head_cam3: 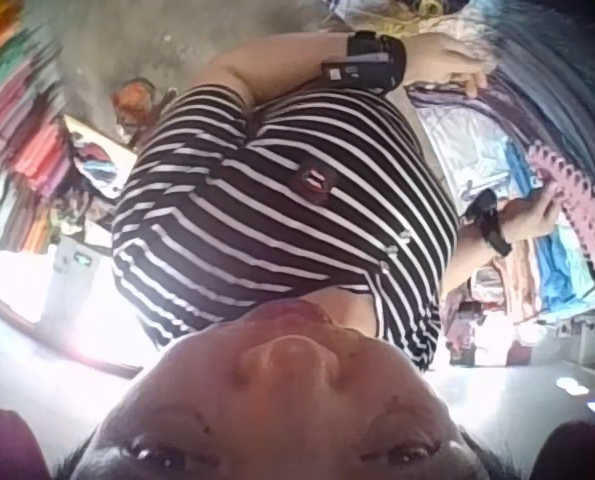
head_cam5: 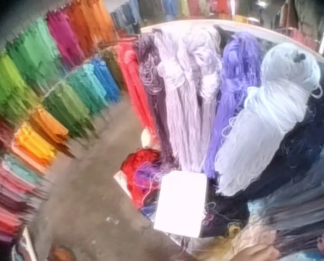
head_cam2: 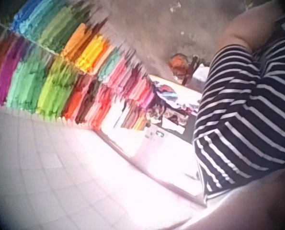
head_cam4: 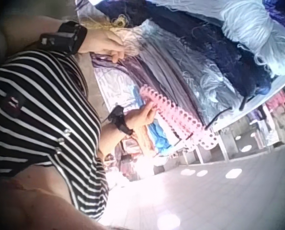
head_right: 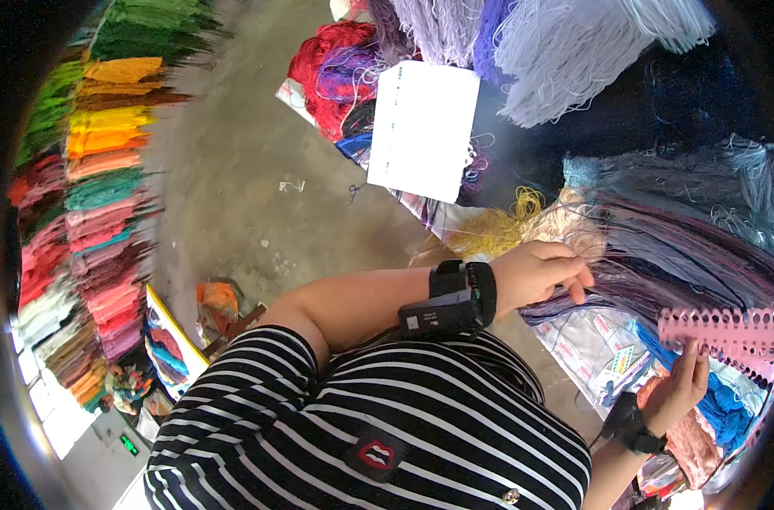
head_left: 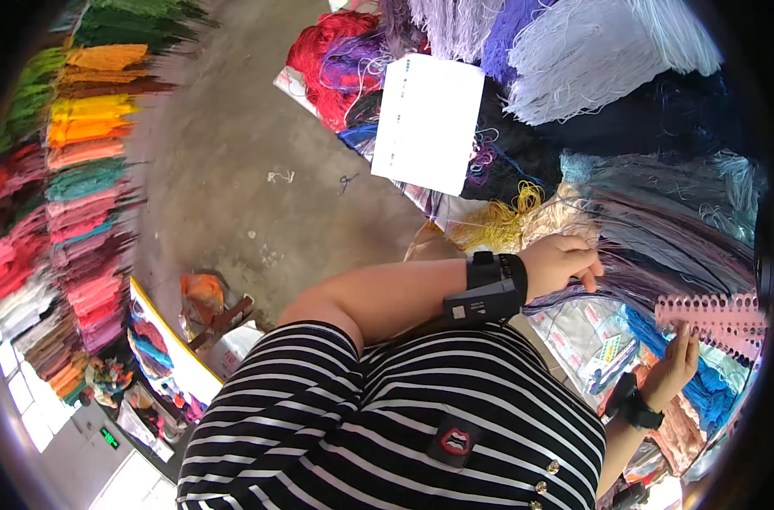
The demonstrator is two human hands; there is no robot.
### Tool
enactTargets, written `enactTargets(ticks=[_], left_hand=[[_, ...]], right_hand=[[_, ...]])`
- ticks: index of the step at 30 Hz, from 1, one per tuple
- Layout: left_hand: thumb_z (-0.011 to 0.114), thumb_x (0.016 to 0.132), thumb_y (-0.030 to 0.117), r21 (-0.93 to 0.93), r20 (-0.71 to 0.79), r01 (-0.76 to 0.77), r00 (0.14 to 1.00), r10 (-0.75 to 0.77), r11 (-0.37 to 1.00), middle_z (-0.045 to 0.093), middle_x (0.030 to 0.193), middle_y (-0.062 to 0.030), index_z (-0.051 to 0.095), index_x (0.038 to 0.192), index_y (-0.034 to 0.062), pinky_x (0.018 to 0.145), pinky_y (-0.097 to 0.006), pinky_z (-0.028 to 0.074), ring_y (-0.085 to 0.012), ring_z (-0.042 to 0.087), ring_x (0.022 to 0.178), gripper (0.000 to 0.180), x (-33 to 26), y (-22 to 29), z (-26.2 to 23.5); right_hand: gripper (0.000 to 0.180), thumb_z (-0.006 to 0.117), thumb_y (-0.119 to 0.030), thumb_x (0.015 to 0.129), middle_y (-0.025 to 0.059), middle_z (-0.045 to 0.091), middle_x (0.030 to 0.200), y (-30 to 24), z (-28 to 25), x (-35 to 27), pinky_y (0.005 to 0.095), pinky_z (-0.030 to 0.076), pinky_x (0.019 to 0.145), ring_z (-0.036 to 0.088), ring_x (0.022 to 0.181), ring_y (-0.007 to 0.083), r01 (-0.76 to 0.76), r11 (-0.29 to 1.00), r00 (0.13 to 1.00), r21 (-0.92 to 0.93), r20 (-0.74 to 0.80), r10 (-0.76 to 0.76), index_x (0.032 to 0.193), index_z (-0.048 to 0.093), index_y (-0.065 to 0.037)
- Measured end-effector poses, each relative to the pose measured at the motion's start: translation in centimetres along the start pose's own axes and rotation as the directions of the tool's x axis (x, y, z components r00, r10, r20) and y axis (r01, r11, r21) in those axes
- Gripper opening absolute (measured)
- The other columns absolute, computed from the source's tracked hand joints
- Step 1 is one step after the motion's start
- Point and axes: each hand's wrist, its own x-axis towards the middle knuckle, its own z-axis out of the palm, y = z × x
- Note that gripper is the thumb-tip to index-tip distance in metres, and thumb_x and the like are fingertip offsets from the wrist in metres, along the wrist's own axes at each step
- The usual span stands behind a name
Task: The person checks a document, pulls thread from bundles on a rack, and threads it through holes in a card. They then walk to another rack to pull more thread before returning to the first rack to continue threading the card.
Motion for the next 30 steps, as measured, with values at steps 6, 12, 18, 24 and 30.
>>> enactTargets(ticks=[6,12,18,24,30], left_hand=[[0.051,0.096,0.02,0.181,0.182,-0.361,0.926,0.33,0.915,0.068,0.087,-0.0058,0.064,0.1,-0.0002,0.076,-0.025,0.046,-0.0102,0.061,0.081,0.025,1.5,1.8,5.6],[0.065,0.086,0.011,0.113,0.279,-0.535,0.826,0.49,0.837,0.064,0.088,-0.0052,0.063,0.101,-0.001,0.076,-0.026,0.047,-0.0113,0.058,0.082,0.019,3.1,2.0,11.5],[0.062,0.086,0.008,0.188,0.296,-0.482,0.858,0.419,0.856,0.068,0.086,-0.0073,0.063,0.097,-0.0023,0.074,-0.028,0.05,-0.0116,0.062,0.081,0.015,3.0,1.3,12.8],[0.059,0.086,0.007,0.266,0.298,-0.508,0.852,0.431,0.819,0.068,0.086,-0.0087,0.063,0.097,-0.0036,0.073,-0.028,0.05,-0.0126,0.062,0.08,0.016,2.7,1.7,13.2],[0.059,0.086,0.007,0.242,0.325,-0.489,0.855,0.405,0.838,0.068,0.088,-0.0069,0.062,0.099,-0.004,0.075,-0.026,0.048,-0.0102,0.06,0.081,0.018,2.6,2.1,14.4]], right_hand=[[0.033,0.056,-0.004,0.091,0.01,0.062,0.113,-0.6,-6.4,-2.2,0.0323,0.043,0.093,0.058,0.101,0.0155,-0.215,0.915,0.921,0.341,0.383,0.074,0.123,0.054,0.004],[0.025,0.059,-0.005,0.089,0.0084,0.063,0.108,-0.5,-6.5,-3.4,0.0329,0.044,0.091,0.059,0.096,0.0152,-0.293,0.885,0.872,0.361,0.481,0.093,0.114,0.058,0.001],[0.019,0.063,-0.008,0.087,0.0065,0.066,0.099,-2.4,-4.0,-5.1,0.0279,0.044,0.084,0.059,0.087,0.0121,-0.251,0.915,0.892,0.317,0.443,0.091,0.103,0.063,0.001],[0.013,0.065,-0.01,0.086,0.0049,0.065,0.09,-2.7,-4.4,-5.4,0.0255,0.042,0.08,0.056,0.08,0.0108,-0.202,0.937,0.902,0.284,0.428,0.064,0.091,0.063,0.001],[0.009,0.063,-0.009,0.087,0.0008,0.063,0.084,-4.9,-3.7,-6.2,0.0212,0.039,0.071,0.052,0.073,0.0069,-0.187,0.931,0.906,0.313,0.421,0.04,0.09,0.062,-0.001]])
